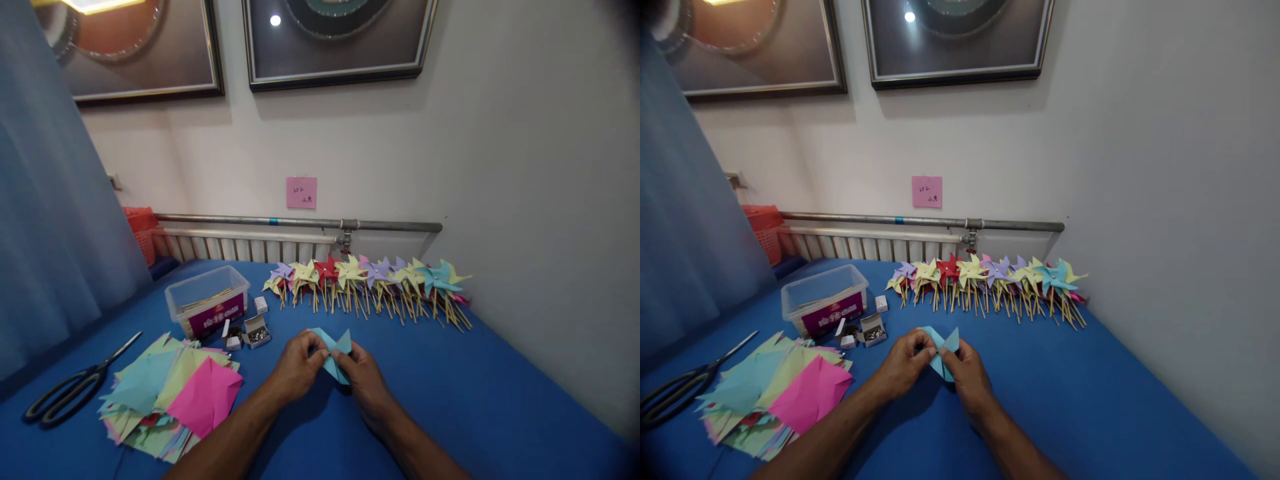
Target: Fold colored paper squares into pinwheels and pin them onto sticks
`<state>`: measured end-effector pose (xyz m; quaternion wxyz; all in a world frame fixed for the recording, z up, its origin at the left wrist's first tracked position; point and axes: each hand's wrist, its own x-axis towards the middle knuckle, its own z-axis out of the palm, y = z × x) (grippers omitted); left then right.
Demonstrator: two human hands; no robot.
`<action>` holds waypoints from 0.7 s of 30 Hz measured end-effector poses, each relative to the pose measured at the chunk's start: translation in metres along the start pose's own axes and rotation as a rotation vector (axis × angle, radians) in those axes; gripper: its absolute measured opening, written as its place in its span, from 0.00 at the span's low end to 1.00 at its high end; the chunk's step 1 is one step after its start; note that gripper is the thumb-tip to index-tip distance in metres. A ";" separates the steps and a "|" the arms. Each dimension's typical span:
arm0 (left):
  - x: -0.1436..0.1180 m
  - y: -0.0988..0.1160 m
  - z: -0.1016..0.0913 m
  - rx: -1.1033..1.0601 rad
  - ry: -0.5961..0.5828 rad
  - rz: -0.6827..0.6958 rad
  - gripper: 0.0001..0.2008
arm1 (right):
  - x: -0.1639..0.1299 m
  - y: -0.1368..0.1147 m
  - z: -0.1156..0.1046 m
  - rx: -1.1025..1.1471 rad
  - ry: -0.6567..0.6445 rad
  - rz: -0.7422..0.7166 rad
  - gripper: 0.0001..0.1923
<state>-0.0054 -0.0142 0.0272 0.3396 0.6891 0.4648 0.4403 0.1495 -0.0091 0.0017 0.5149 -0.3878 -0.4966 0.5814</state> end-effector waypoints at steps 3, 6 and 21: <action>0.000 0.001 0.000 -0.001 0.006 -0.004 0.07 | 0.000 -0.002 0.001 0.043 -0.028 -0.005 0.21; 0.001 0.000 0.000 -0.010 0.005 -0.005 0.06 | 0.000 -0.004 0.002 0.045 -0.027 -0.003 0.23; -0.002 -0.002 0.008 0.045 0.089 0.037 0.07 | -0.001 -0.005 0.003 -0.029 0.029 -0.032 0.20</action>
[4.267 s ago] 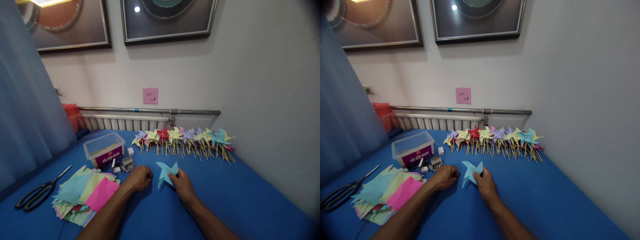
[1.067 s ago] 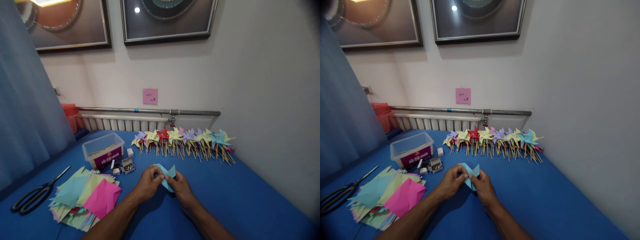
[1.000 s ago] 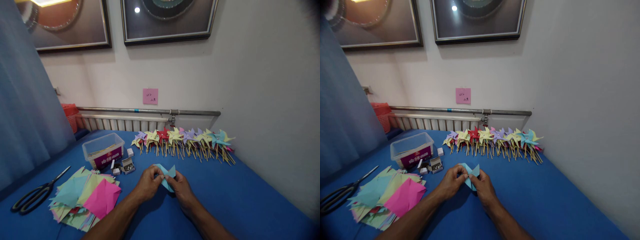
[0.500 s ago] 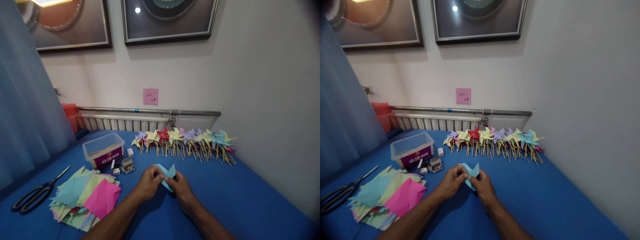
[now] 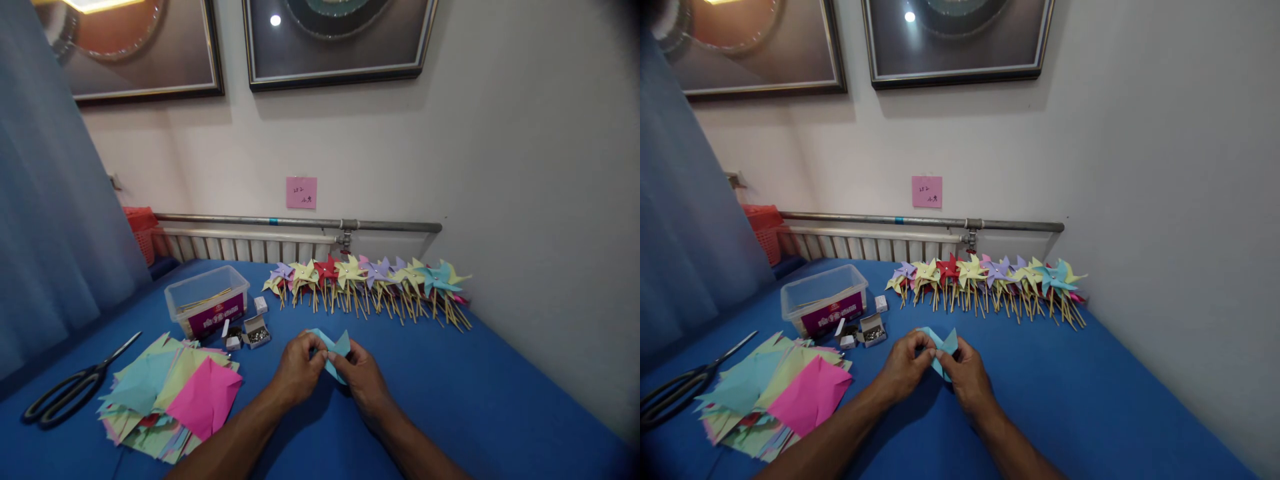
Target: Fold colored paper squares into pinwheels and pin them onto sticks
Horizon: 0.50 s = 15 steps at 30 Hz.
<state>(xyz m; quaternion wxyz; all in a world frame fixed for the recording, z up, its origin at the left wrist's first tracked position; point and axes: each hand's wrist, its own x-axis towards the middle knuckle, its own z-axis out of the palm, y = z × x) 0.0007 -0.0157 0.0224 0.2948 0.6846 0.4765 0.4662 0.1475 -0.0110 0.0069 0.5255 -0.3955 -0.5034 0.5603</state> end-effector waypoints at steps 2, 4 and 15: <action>0.000 0.000 0.000 0.006 0.002 0.001 0.07 | 0.000 0.000 0.000 -0.006 -0.005 -0.004 0.19; -0.001 0.001 0.000 0.011 0.007 0.005 0.07 | 0.000 0.000 0.000 -0.014 -0.008 -0.009 0.19; -0.001 0.001 0.001 0.041 0.019 0.019 0.07 | 0.002 0.008 -0.004 -0.079 0.007 -0.017 0.19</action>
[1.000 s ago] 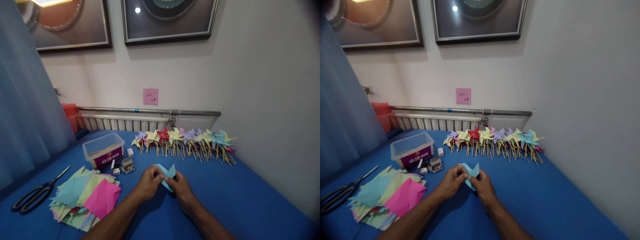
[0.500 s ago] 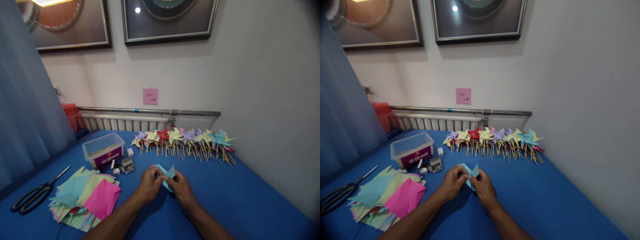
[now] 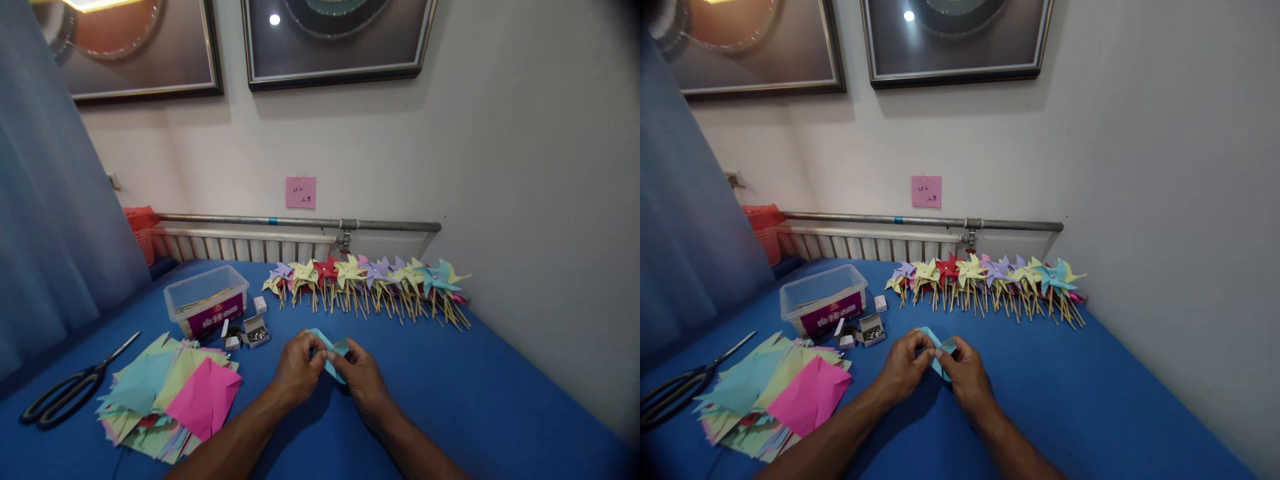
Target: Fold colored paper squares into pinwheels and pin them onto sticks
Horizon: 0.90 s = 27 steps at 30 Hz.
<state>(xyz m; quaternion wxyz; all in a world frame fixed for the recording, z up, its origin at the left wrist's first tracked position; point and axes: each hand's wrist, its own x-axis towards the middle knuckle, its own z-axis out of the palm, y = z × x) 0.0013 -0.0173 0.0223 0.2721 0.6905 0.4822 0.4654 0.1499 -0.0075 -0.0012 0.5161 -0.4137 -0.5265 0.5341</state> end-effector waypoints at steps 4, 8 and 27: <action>0.000 -0.001 0.000 0.023 0.002 -0.013 0.06 | -0.002 -0.002 0.001 0.004 0.005 0.009 0.19; -0.001 -0.001 0.001 0.027 0.013 0.008 0.06 | -0.003 -0.005 0.003 0.006 0.007 0.000 0.19; 0.006 -0.001 -0.004 -0.767 -0.067 -0.536 0.14 | 0.000 -0.008 0.002 0.153 -0.032 0.047 0.20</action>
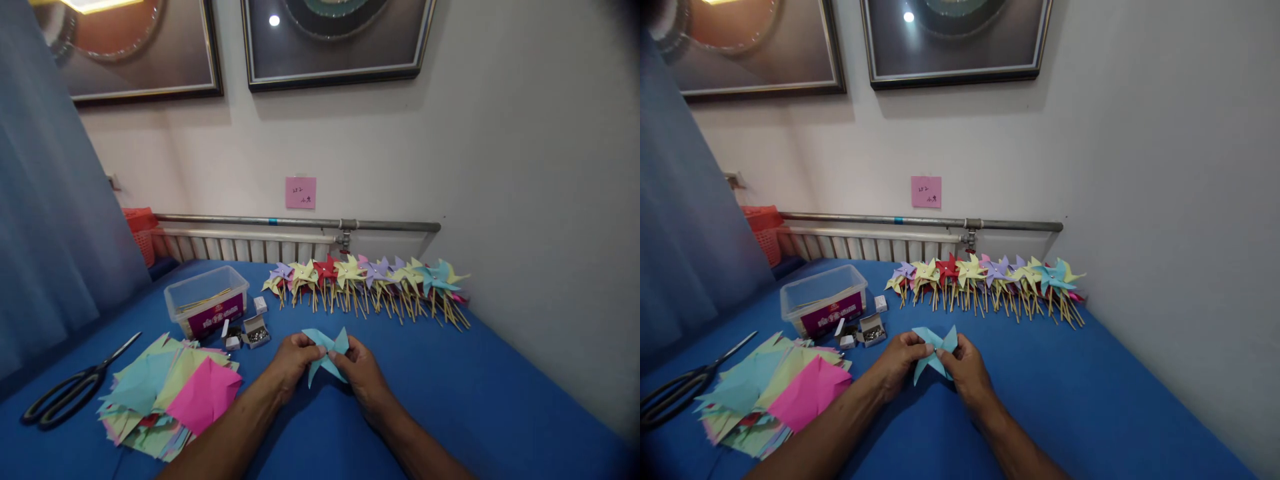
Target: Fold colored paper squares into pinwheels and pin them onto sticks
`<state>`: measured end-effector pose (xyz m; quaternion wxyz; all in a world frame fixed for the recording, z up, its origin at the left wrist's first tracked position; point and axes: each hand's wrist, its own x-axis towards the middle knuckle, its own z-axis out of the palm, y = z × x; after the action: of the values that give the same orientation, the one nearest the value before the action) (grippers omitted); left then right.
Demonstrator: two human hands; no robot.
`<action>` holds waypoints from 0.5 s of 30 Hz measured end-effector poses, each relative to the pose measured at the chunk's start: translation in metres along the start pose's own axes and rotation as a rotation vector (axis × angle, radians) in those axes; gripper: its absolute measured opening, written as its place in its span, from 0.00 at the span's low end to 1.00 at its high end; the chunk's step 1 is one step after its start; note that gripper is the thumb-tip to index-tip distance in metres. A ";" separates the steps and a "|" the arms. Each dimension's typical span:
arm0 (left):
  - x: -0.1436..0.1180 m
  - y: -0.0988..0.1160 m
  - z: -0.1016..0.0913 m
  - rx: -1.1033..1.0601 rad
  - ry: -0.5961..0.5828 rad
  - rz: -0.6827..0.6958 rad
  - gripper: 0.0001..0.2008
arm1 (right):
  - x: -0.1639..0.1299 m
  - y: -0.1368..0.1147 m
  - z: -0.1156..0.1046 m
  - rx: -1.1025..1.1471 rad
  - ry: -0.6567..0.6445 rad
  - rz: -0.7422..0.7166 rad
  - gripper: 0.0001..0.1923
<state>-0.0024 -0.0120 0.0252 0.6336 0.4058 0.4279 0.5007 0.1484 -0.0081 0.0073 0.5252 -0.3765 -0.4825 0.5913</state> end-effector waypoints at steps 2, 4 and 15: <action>0.000 -0.001 0.001 0.030 0.001 0.005 0.14 | 0.001 0.001 -0.001 -0.045 0.020 -0.013 0.20; 0.000 -0.001 0.003 0.052 -0.013 0.011 0.13 | 0.002 0.002 -0.002 -0.093 0.033 -0.024 0.20; -0.001 -0.001 0.005 0.086 -0.039 0.069 0.11 | 0.000 0.003 0.000 0.015 0.006 0.032 0.22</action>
<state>0.0025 -0.0136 0.0262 0.6061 0.4571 0.4223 0.4954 0.1478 -0.0081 0.0041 0.5200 -0.3819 -0.4703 0.6022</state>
